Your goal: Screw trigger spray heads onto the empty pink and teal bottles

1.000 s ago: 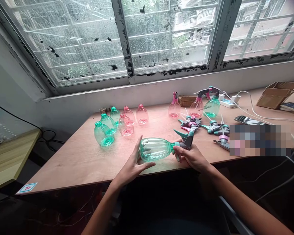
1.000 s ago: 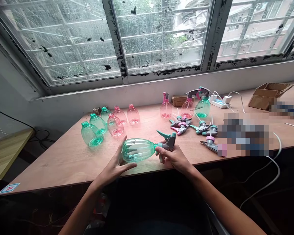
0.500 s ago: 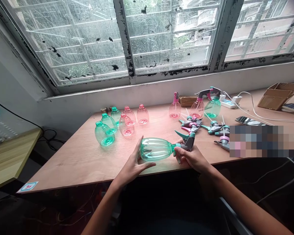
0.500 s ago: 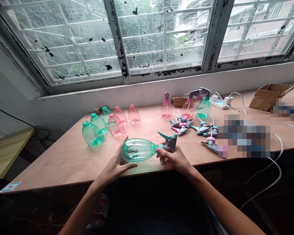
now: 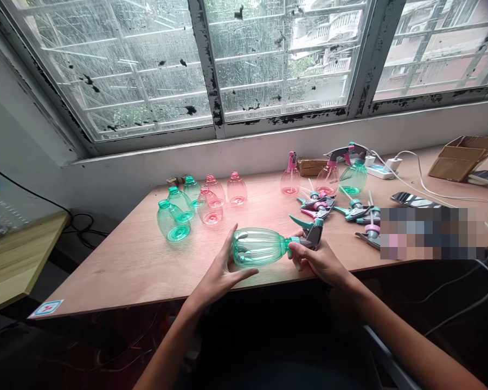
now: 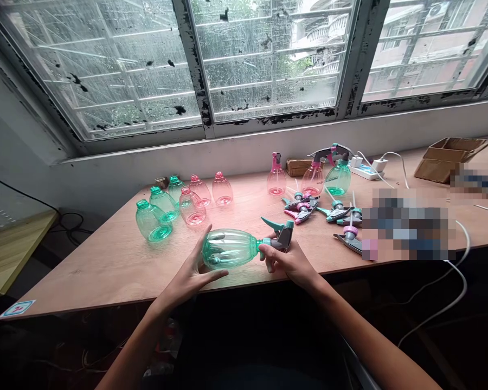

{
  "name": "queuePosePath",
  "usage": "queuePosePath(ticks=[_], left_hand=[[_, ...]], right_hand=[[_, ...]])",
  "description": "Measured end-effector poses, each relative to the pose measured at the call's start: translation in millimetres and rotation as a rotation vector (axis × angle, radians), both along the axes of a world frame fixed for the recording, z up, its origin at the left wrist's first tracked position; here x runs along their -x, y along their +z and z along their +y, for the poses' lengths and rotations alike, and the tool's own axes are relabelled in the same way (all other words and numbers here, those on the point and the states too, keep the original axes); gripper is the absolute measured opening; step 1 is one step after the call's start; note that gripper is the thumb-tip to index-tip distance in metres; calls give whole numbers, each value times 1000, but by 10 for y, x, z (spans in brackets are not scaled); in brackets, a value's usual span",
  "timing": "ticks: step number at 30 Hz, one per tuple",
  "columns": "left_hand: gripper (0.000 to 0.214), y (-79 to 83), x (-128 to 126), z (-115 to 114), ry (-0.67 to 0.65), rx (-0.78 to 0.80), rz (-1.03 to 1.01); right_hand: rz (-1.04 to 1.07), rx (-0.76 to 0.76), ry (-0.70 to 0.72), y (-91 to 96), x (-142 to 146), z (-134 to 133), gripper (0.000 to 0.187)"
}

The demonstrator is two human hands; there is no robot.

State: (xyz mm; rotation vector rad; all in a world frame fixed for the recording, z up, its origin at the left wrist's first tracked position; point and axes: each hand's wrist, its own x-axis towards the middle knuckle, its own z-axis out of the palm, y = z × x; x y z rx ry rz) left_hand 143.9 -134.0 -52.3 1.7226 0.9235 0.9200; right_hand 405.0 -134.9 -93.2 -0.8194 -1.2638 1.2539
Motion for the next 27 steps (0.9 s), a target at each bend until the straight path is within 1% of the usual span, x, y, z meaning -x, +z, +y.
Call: queuePosePath(ticks=[2,5,9,10,15,19,21,24,25,27], left_hand=[[108,-16,9,2,-24,-9,8],[109,-5,22,3,-10,-8,56],[90,15,27,11,-4,9,44],[89,13,24,12,-10,17,34],[103,-4,-4,-5,-7,20,-10],[109,7,2,-19,0,-1,23],[105,13,17,-13,2,14,41],[88,17,32,3,10,11,58],[86,17,32,7,11,2,65],[89,14,26,8,7,-5,58]], right_hand=[[-3,-3,2,-1,-3,1,31],[-11,-8,4,4,-5,-1,31],[-9,-11,8,6,0,-5,30],[-8,-12,9,3,2,-5,29],[8,-20,2,-11,4,-4,27],[-15,-35,-2,-2,0,-8,26],[-25,-37,0,3,-2,-10,26],[-29,-39,7,-2,-2,-12,26],[-27,-38,9,-8,-2,-12,26],[-17,-36,9,-20,-2,-11,26]])
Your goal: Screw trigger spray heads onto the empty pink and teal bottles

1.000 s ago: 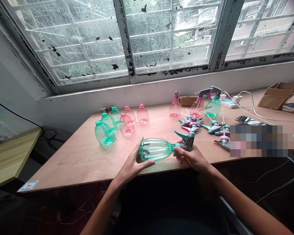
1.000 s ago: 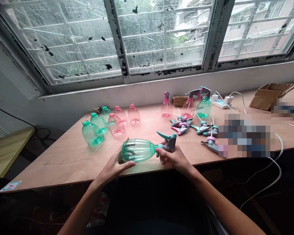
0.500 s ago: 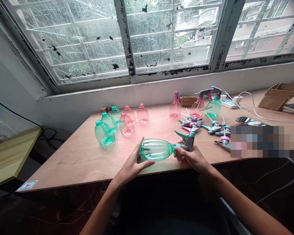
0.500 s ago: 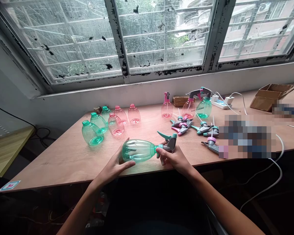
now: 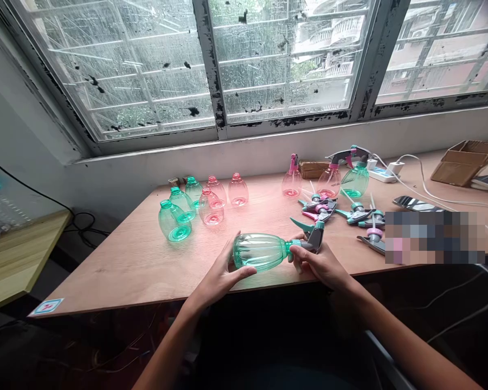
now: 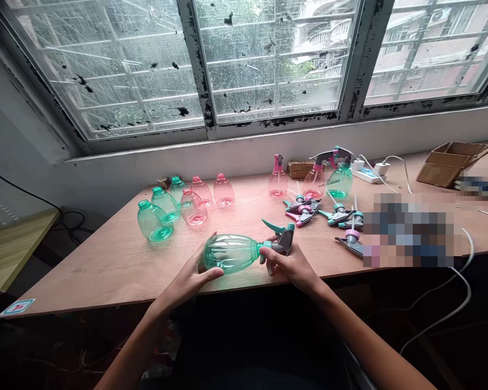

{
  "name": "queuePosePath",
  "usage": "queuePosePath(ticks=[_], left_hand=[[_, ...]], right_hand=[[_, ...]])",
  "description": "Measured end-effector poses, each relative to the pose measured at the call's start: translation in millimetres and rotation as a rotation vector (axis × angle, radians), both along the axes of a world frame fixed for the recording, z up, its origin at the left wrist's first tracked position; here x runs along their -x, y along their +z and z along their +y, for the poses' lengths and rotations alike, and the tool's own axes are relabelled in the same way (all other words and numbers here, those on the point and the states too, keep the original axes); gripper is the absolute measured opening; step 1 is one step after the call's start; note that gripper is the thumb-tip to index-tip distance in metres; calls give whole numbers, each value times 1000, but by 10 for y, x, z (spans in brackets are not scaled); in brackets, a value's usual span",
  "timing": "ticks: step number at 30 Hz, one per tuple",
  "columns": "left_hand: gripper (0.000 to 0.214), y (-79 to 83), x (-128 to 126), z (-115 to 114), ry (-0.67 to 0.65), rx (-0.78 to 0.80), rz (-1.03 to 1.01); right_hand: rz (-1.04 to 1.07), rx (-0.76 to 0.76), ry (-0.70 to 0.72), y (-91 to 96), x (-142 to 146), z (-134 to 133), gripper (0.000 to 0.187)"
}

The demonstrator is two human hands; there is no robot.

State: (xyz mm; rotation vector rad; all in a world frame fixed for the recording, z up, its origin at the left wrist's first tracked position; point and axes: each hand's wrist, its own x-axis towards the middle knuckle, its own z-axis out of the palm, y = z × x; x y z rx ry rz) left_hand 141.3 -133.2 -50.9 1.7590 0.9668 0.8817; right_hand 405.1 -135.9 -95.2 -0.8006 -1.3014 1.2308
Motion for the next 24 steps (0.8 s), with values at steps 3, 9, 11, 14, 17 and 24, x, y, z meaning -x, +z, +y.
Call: queuePosePath(ticks=[3,9,11,14,17,24], left_hand=[[100,-10,-15,-9,-11,21,-52],[102,-33,-24,-21,-33,48,-73],[104,-36,-23,-23,-33,49,-67],[109,-33,-20,-26,-7,35,-43],[97,-22,-16,-18,-40,46,-76],[87,-11,-20,-12,-78,64,-94]], right_hand=[[27,11,-12,-13,1,4,27],[31,-14,-28,-4,8,12,25],[29,-18,-29,-3,9,15,25],[44,-6,-22,-11,9,20,26],[56,11,-11,-19,7,20,29],[45,0,-13,-14,3,30,28]])
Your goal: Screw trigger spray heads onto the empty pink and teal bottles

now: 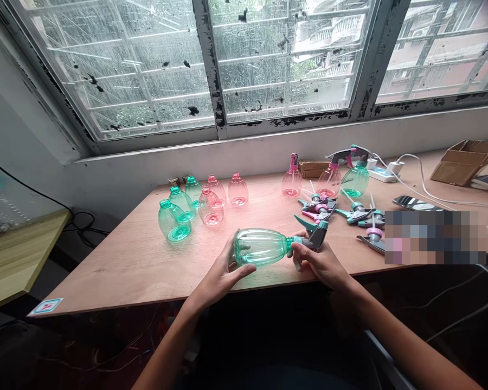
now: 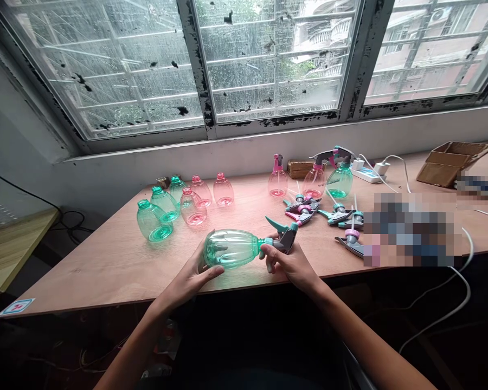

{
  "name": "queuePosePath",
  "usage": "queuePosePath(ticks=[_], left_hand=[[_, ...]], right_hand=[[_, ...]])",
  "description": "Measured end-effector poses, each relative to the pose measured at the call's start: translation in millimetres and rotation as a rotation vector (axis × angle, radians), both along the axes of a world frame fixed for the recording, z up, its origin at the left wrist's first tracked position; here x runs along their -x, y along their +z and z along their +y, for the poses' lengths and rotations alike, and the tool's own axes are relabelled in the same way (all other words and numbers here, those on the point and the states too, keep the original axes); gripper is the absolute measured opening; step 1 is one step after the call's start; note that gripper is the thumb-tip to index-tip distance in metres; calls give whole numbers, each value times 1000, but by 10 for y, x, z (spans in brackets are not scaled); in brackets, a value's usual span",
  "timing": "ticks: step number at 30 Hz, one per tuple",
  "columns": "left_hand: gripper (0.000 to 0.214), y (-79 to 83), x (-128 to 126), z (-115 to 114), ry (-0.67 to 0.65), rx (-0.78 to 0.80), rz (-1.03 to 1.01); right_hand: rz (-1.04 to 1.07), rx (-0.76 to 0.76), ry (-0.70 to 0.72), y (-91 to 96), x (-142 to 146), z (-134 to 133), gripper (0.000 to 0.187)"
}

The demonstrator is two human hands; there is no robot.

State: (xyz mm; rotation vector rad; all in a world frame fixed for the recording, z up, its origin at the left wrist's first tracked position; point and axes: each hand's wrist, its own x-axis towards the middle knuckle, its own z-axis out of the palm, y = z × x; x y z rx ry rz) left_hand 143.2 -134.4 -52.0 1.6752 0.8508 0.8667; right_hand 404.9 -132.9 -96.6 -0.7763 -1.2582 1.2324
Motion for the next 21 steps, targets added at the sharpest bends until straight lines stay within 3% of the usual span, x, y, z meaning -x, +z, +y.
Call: queuePosePath(ticks=[3,9,15,18,21], left_hand=[[93,10,4,-9,2,-6,4],[74,26,22,2,2,-40,30],[103,-53,27,-6,27,7,-21],[105,-59,28,-13,-7,34,-54],[93,-52,37,-4,-27,52,-83]], right_hand=[[4,-6,1,-8,-2,15,27],[12,-19,-1,-12,-7,6,26],[60,-38,-35,-10,-12,1,27],[43,-42,-53,-15,-16,3,28],[31,-39,-51,-21,-19,4,29]])
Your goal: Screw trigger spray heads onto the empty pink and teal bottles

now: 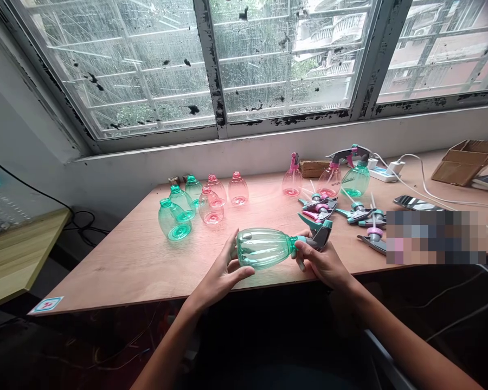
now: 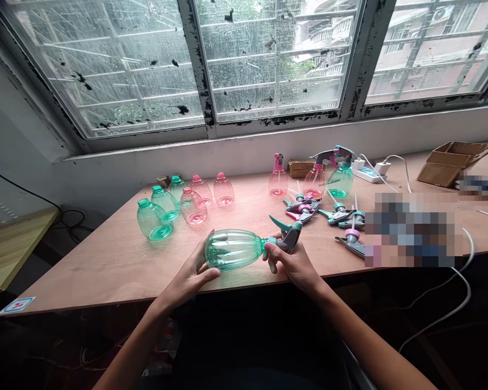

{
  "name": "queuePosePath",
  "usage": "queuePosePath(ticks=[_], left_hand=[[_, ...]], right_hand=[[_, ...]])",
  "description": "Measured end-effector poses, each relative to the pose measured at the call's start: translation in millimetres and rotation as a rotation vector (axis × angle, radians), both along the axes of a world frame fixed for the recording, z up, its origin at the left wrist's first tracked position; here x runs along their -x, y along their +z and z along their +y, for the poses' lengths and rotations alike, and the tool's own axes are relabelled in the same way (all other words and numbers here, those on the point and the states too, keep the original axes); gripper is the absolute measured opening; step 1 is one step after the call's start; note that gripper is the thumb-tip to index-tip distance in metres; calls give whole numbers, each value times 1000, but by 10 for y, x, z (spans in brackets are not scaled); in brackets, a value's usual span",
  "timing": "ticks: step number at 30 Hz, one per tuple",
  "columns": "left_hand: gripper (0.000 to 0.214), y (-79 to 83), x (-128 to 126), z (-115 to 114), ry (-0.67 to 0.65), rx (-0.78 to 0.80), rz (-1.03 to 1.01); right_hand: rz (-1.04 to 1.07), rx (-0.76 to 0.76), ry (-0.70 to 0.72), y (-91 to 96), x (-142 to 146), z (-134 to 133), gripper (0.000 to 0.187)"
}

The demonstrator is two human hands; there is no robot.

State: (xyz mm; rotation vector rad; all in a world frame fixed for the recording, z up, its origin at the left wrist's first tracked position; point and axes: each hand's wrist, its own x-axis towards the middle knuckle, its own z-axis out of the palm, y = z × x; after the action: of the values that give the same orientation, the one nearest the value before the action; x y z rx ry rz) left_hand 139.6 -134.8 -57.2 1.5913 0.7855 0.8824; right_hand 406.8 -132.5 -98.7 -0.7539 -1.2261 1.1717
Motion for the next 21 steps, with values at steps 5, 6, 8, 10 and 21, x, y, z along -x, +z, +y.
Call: queuePosePath(ticks=[5,6,8,10,21], left_hand=[[92,-1,12,17,11,-11,78],[97,-1,11,12,25,-13,90],[101,4,9,-6,24,-17,95],[104,13,9,-27,-5,-7,90],[90,5,7,-3,-16,-14,71]], right_hand=[[47,-15,-16,-13,7,4,28],[55,-17,-24,-14,10,4,28],[57,-24,-38,-11,18,2,28],[50,-31,-48,-4,26,-4,28],[14,-25,-56,-26,21,-4,30]])
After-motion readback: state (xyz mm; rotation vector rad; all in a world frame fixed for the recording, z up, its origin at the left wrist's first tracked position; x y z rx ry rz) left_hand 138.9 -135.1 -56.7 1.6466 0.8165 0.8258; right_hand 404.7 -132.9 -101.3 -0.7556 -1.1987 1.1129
